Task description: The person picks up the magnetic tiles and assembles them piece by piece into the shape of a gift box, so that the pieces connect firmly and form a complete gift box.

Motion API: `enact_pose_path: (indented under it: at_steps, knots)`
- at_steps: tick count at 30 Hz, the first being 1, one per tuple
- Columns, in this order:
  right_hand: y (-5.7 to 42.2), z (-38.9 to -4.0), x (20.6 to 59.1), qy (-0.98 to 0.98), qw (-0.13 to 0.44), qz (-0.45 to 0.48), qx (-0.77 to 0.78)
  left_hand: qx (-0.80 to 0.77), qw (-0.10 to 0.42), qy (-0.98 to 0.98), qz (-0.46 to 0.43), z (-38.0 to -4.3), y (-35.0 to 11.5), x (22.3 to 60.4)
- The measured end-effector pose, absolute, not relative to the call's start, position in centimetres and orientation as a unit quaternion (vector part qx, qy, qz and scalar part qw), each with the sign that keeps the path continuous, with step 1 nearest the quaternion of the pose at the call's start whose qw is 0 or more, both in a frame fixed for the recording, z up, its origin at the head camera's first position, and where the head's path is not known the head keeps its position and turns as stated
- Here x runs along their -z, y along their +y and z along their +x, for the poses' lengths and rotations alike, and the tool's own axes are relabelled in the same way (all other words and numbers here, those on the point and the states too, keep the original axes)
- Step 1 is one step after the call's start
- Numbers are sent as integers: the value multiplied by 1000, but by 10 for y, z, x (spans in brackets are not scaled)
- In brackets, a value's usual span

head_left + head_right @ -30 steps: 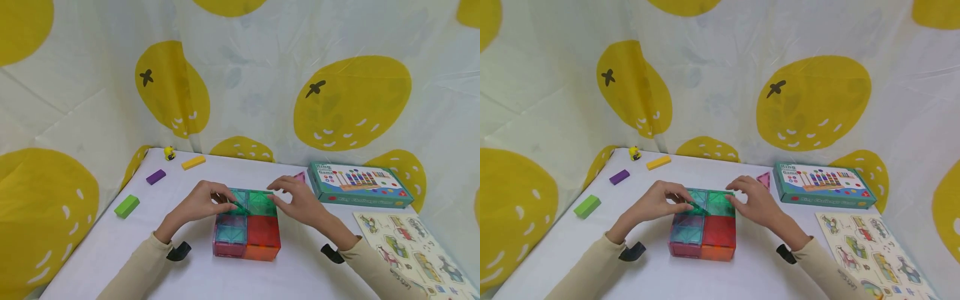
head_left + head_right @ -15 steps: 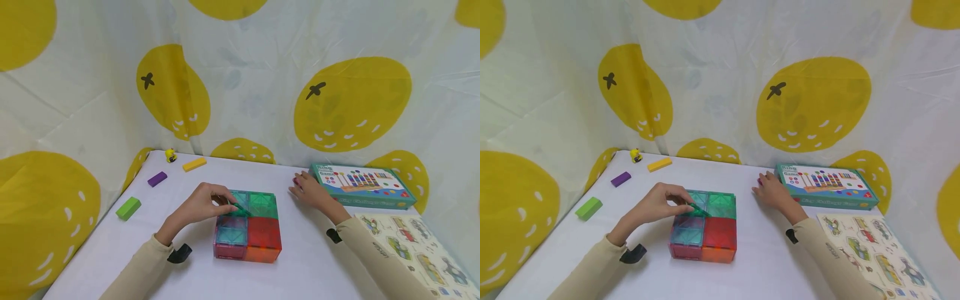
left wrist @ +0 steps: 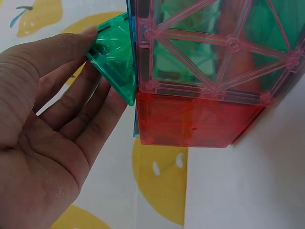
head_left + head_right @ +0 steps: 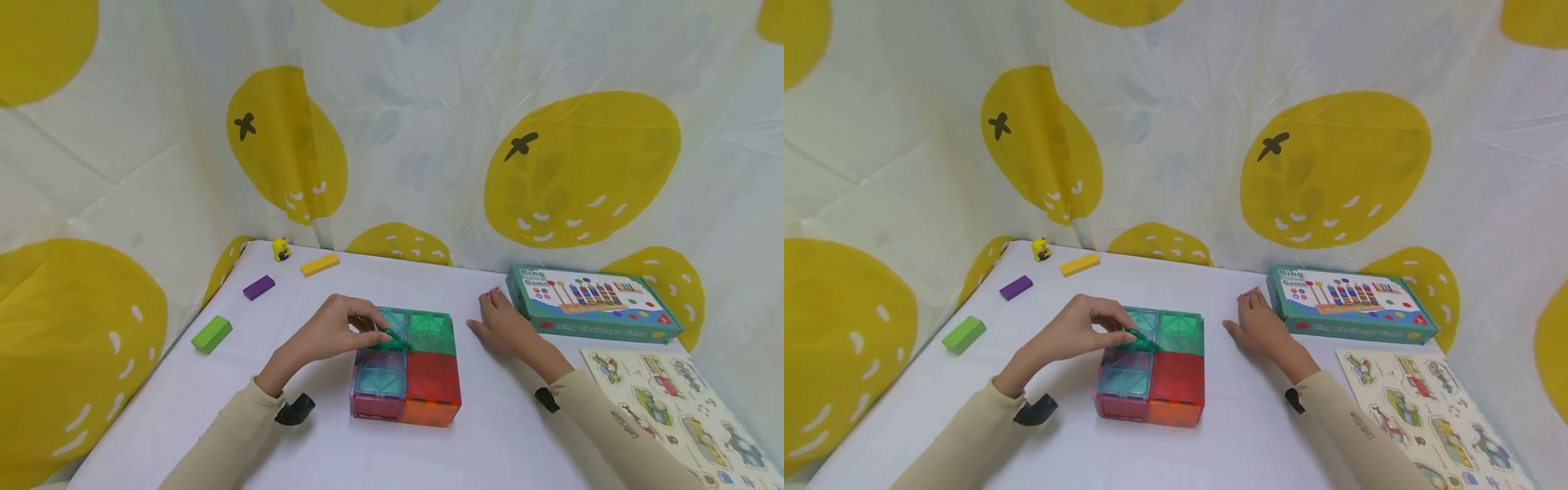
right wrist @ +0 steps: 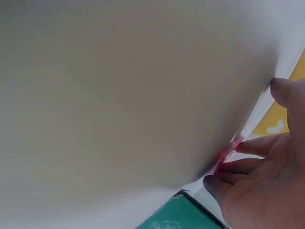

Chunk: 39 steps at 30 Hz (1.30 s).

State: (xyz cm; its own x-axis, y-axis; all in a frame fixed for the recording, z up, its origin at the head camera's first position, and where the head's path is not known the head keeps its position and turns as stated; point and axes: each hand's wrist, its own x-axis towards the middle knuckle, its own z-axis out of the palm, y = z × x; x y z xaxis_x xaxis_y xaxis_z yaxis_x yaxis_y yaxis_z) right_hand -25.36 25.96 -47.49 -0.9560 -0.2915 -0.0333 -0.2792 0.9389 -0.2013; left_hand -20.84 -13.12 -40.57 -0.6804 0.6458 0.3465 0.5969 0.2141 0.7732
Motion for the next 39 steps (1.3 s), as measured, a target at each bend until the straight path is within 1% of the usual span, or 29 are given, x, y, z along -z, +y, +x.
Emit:
enact_pose_path:
  at_steps: [5, 11, 14, 16, 21, 23, 25, 33, 39]
  knots:
    - [257, -228, 474, 979, 30, -158, 125, -481, 21, 778, 403, -209, -134, 403]
    - [255, -197, 470, 975, 28, -189, 116, -482, 20, 781, 396, -209, -137, 403]
    - [256, -185, 468, 970, 10, -216, 108, -480, 22, 784, 394, -209, -138, 405]
    - [257, -181, 469, 966, -16, -240, 100, -478, 21, 785, 393, -209, -138, 405]
    - [262, -186, 474, 945, -110, -301, 70, -477, 18, 788, 389, -208, -139, 406]
    - [264, -189, 475, 937, -134, -317, 62, -477, 20, 788, 389, -208, -139, 406]
    - [266, -192, 476, 934, -141, -324, 59, -476, 21, 787, 391, -207, -138, 406]
    - [268, -194, 473, 937, -129, -323, 30, -477, 22, 784, 397, -208, -133, 406]
    - [271, -193, 472, 938, -147, -311, 46, -475, 24, 785, 398, -207, -131, 404]
